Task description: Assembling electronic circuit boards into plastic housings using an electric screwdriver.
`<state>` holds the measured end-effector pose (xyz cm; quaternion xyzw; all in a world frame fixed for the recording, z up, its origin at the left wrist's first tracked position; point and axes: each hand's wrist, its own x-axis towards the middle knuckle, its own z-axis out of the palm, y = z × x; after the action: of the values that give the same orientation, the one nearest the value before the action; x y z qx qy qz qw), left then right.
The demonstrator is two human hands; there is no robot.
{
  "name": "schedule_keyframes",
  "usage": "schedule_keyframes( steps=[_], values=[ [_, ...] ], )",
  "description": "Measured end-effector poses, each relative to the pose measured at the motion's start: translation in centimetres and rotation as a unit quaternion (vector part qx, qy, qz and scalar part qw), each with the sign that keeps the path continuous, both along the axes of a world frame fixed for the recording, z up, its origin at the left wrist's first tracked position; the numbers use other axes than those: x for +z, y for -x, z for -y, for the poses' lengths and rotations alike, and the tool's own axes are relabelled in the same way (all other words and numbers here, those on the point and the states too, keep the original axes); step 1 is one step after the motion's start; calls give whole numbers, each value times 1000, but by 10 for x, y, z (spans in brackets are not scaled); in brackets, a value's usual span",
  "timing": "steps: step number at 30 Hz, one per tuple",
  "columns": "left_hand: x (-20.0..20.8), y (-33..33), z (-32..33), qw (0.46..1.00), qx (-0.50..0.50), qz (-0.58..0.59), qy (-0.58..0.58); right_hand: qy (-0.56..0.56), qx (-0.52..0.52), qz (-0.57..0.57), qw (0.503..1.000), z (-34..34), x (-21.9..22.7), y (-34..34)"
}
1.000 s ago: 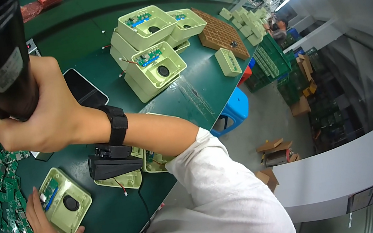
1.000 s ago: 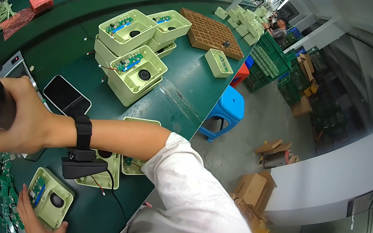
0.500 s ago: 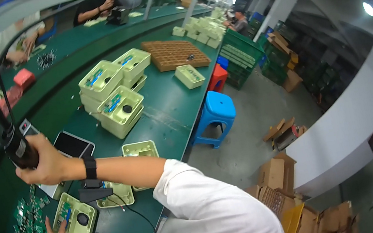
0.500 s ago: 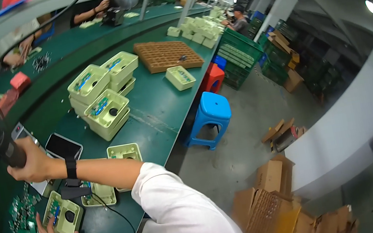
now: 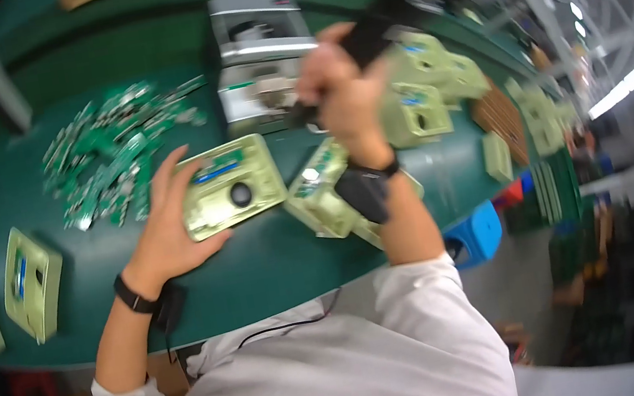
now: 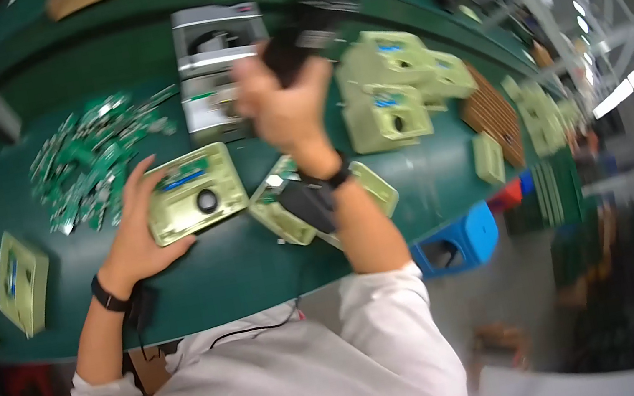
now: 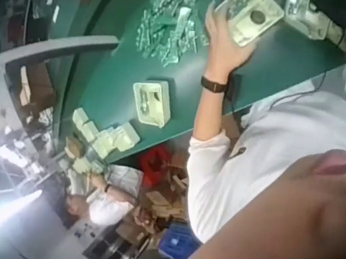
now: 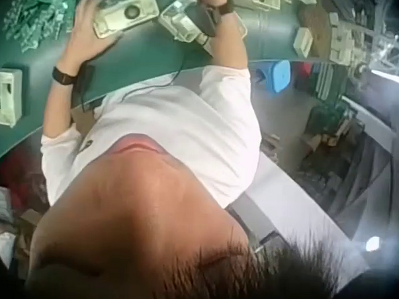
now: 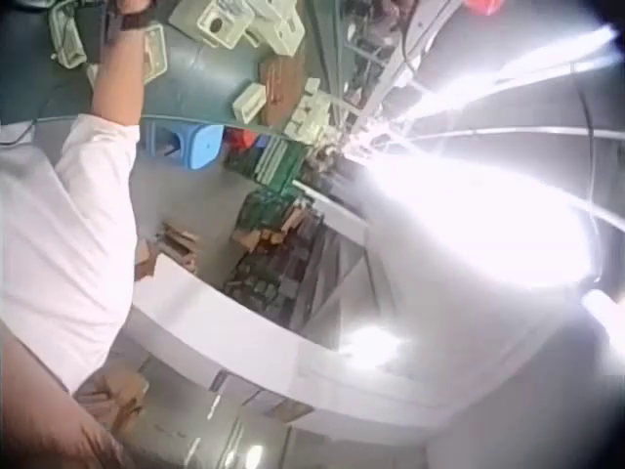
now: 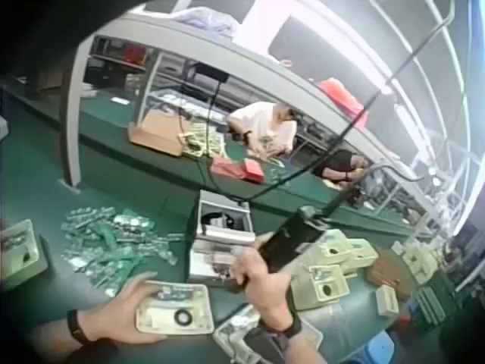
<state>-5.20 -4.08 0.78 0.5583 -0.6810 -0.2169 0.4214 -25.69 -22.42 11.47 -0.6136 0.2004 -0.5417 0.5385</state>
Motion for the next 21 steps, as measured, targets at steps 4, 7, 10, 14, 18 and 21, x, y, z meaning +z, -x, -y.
schedule_keyframes(
  steps=[4,7,10,14,18,21],
  values=[
    [-8,-9,-13,998,4,-52,-23,36,78,26,996,-3,14,-12],
    [-11,-10,-16,998,-8,-57,-24,75,84,-2,994,-4,27,-16],
    [-15,-9,-14,998,-15,-59,-22,53,164,16,985,-16,22,-17],
    [-17,-9,-10,998,-22,-56,-11,50,213,47,975,-28,0,-29],
    [-19,-9,-10,998,-22,-56,-12,40,207,29,977,-27,-22,-35],
    [-19,-10,-9,998,-20,-53,-12,28,202,-7,979,-26,-24,-35]
  ],
)
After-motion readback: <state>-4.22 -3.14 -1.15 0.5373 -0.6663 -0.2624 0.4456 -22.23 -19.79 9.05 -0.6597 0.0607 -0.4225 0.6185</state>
